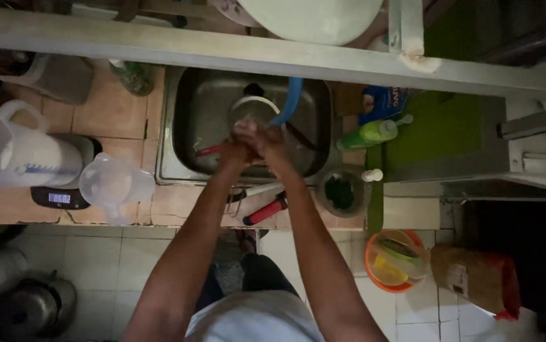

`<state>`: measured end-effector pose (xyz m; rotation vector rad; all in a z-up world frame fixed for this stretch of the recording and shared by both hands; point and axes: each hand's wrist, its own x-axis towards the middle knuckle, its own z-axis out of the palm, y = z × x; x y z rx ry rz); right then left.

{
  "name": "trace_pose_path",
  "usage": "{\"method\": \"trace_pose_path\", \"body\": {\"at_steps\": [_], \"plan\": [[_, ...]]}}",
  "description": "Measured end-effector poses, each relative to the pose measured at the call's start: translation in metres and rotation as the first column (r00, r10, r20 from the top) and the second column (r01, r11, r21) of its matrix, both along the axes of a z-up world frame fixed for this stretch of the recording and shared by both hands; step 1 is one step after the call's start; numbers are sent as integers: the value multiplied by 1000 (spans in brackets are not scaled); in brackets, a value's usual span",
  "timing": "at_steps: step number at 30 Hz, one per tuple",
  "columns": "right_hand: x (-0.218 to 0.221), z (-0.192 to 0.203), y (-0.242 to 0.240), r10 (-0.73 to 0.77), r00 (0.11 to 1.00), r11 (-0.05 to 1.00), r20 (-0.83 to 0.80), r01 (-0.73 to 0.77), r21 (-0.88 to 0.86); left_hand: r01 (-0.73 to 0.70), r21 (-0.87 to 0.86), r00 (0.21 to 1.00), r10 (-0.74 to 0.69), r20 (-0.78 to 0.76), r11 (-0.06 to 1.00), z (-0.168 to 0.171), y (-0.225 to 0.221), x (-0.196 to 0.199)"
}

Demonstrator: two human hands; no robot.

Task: The person pours milk from a plastic pitcher into a metal container through a strainer held by hand, and then stirs the mixture in a larger bowl with a wooden spoon.

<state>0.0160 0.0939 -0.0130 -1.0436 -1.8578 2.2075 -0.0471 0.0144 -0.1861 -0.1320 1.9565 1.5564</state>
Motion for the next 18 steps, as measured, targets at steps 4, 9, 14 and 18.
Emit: {"method": "trace_pose_path", "body": {"at_steps": [4, 9, 14, 18], "plan": [[-3, -8, 3, -124, 982, 991, -144, 114, -73, 55, -176, 991, -76, -113, 983, -57, -4, -13], [11, -4, 37, -152, 987, 805, 49, 95, 586, 203, -623, 562, -611, -558, 756, -65, -24, -13], [25, 13, 34, -320, 937, 797, 139, 187, 575, -309, 160, 902, 235, 362, 938, 9, -13, 17], [37, -67, 27, -122, 979, 902, 163, 178, -394, 185, -371, 980, -144, 136, 910, -57, 6, -7]]}}
